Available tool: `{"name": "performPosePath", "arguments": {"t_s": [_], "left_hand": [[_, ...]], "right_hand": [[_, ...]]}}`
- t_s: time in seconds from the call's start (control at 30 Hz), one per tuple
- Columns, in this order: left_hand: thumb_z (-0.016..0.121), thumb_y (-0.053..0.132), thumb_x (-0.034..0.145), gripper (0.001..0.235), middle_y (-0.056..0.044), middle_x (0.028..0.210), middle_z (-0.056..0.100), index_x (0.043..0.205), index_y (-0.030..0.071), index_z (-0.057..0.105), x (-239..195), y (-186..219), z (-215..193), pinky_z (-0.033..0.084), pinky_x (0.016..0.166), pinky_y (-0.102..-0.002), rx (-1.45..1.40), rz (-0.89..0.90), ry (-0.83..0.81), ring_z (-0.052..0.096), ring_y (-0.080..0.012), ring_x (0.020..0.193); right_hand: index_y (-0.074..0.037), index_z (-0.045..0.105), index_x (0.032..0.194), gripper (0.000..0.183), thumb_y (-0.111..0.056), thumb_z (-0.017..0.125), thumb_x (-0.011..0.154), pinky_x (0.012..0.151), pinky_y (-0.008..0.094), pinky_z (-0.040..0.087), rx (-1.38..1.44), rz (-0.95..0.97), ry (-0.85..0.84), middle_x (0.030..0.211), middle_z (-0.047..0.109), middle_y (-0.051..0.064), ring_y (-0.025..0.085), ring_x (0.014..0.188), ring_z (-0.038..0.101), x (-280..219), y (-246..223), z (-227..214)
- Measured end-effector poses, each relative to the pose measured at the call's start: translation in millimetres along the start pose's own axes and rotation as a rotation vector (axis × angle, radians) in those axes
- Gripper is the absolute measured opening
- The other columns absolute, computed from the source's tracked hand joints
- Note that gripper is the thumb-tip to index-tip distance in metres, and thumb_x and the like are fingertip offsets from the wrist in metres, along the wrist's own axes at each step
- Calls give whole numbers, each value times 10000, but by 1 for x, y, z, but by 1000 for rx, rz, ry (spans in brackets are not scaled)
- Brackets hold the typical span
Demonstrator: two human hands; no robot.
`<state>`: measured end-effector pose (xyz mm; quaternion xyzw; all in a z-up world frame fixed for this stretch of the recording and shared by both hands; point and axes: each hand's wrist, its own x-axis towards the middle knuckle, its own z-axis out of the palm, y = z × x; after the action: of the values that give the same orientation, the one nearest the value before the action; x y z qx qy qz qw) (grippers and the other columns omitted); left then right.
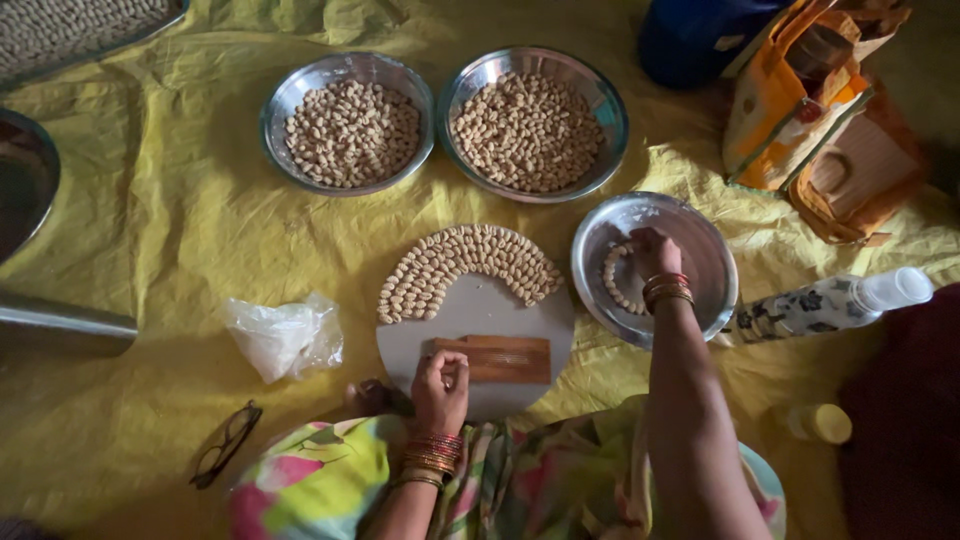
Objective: The person sits on a yellow cloth and repeatedly takes small dough balls from a metal bowl, presses them into a wooden mold, and places the shaped pieces onto a tray. The process is repeated continuously with multiple bowls of dough nearby.
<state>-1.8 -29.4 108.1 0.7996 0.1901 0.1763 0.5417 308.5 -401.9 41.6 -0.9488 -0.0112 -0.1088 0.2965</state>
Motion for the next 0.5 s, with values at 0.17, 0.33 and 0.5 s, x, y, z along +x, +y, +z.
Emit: {"name": "performPosePath", "arguments": {"t_s": [0.17, 0.33, 0.5], "left_hand": [[722, 152, 884, 81, -64, 868, 690, 928, 84, 725, 0, -1, 1, 549, 608, -299, -20, -26, -17, 701, -169, 707], [761, 143, 860, 90, -52, 840, 696, 915, 81, 724, 1, -6, 3, 548, 625, -301, -34, -27, -38, 687, -171, 709], [804, 66, 751, 240, -74, 987, 641, 976, 59, 721, 2, -25, 7, 543, 772, -286, -161, 193, -35, 639, -150, 894]], "right_hand": [[-182, 745, 1120, 227, -210, 635, 923, 871, 413, 568, 86, -12, 15, 1082, 765, 101, 318, 998, 721, -8, 0, -3], [-61, 789, 1128, 274, -235, 643, 974, 856, 349, 588, 1335, 605, -2, 1084, 791, 107, 243, 966, 733, 0, -4, -10], [-133, 760, 1153, 352, 23, 630, 866, 859, 344, 568, 143, 116, 54, 1118, 772, 100, 244, 990, 738, -11, -34, -28]]}}
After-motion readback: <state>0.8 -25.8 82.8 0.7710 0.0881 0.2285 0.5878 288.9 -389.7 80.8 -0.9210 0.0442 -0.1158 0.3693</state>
